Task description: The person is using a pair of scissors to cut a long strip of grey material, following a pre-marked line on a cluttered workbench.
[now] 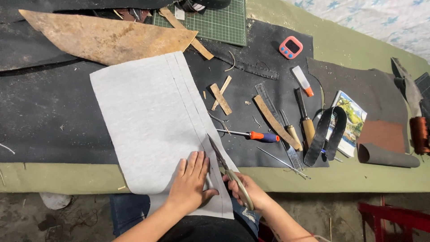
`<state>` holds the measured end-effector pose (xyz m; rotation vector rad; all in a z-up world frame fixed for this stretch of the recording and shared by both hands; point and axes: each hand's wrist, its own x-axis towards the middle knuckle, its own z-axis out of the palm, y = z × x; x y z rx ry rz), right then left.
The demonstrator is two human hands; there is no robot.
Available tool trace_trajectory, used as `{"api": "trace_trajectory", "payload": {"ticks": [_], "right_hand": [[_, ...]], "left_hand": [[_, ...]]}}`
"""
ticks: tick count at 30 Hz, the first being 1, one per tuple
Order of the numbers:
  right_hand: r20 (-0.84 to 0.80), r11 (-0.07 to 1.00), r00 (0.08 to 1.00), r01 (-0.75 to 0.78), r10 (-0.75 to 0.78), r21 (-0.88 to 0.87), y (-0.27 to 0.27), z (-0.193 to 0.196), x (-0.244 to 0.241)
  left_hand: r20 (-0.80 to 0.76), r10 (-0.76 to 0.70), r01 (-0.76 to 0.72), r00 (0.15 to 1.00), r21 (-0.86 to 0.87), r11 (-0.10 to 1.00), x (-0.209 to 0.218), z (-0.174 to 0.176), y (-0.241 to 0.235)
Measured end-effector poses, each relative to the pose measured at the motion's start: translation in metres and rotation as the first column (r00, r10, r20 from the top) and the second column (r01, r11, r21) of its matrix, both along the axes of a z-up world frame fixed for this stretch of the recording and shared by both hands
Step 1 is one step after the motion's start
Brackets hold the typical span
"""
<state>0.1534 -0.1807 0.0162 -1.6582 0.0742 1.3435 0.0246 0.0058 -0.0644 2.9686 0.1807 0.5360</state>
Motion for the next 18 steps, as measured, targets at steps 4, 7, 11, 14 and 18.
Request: {"api": "trace_trajectory", "payload": {"ticks": [4,7,11,14,18], "right_hand": [[-0.013,0.997,0.999,-0.039,0.04,0.067,0.0,0.001,0.003],[0.002,0.995,0.997,-0.077,0.077,0.071,-0.002,0.0,0.004],[-0.031,0.998,0.999,-0.024,0.026,0.055,0.0,0.005,0.003],[-0.037,0.996,0.999,-0.03,0.033,0.081,-0.002,0.002,0.003],[0.0,1.0,1.0,0.007,-0.007,-0.008,0.01,0.014,-0.001]], "left_hand": [[0.126,-0.023,0.013,0.992,0.081,0.997,-0.001,0.011,0.004],[-0.185,-0.176,0.152,0.967,-0.133,0.979,0.0,0.031,0.008],[-0.047,-0.328,0.315,0.943,-0.189,0.93,-0.011,0.009,0.006],[0.042,-0.327,0.329,0.944,-0.167,0.93,-0.013,0.017,0.011],[0.07,-0.335,0.342,0.94,-0.155,0.927,-0.014,0.012,0.011]]}}
